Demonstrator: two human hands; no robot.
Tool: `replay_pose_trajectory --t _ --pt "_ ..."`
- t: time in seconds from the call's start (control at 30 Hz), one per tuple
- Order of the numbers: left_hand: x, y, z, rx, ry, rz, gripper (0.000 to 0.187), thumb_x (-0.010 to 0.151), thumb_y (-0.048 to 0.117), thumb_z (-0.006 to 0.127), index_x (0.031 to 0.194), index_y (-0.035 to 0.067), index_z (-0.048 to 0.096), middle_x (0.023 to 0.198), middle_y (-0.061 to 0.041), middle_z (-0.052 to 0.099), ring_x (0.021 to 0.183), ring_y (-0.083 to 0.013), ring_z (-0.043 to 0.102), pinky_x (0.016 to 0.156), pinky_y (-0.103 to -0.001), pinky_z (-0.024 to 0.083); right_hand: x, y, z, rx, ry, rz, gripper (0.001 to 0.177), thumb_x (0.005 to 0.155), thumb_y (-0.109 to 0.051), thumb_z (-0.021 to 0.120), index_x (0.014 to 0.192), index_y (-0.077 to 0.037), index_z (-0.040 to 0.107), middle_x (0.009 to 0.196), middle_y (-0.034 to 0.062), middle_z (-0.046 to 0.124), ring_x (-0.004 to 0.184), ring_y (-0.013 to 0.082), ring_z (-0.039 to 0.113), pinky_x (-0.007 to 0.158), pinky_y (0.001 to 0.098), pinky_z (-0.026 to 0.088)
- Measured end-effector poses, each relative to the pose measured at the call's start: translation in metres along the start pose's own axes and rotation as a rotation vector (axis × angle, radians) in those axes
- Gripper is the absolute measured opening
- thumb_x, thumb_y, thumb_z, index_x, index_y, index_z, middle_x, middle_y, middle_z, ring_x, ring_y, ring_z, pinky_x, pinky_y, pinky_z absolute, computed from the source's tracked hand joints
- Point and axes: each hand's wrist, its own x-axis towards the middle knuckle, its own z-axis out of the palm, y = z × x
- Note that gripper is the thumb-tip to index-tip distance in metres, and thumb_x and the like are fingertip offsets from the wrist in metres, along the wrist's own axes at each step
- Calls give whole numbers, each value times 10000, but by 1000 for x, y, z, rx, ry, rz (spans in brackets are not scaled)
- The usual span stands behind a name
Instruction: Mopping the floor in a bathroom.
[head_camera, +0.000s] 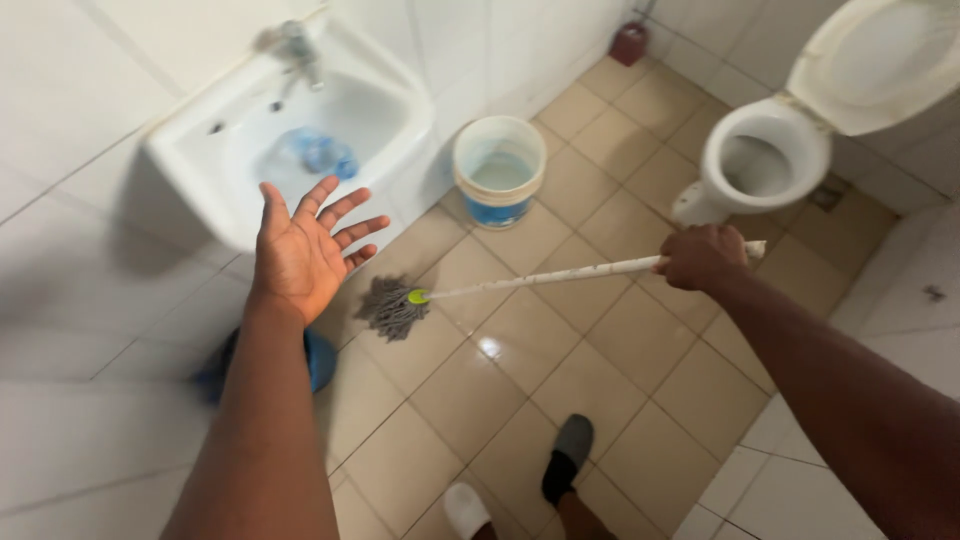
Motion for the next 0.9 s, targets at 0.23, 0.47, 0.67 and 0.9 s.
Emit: replay_pose_trajectory --t 0.23,0.47,0.67,0.9 --pt "93 -29 107 -44 -77 -66 1046 857 830 193 1631 127 153 1677 -77 229 1333 -336 510 989 -523 467 8 153 18 17 -67 267 374 911 -615 670 1142 -347 791 1188 8 746 1241 255 627 1018 468 475" --pt "157 -42 190 -26 -213 -159 1065 837 845 210 1629 137 137 1679 -92 220 1311 -343 527 995 -559 487 -8 273 49 -15 -212 455 402 942 -606 649 1151 -294 793 1097 28 762 1122 238 681 932 448 528" --pt "200 -54 234 6 -328 -204 1041 856 826 192 1626 127 153 1665 -115 257 1303 -357 550 974 -546 498 -24 295 84 -55 -204 482 350 997 -467 601 1117 -193 782 968 34 790 871 187 759 771 392 604" --pt "227 -78 235 11 -437 -300 1015 876 805 190 1622 119 130 1652 -98 279 1250 -342 574 954 -524 509 -53 243 125 288 -311 565 237 892 -165 728 1121 -101 725 967 84 760 816 209 736 733 389 615"
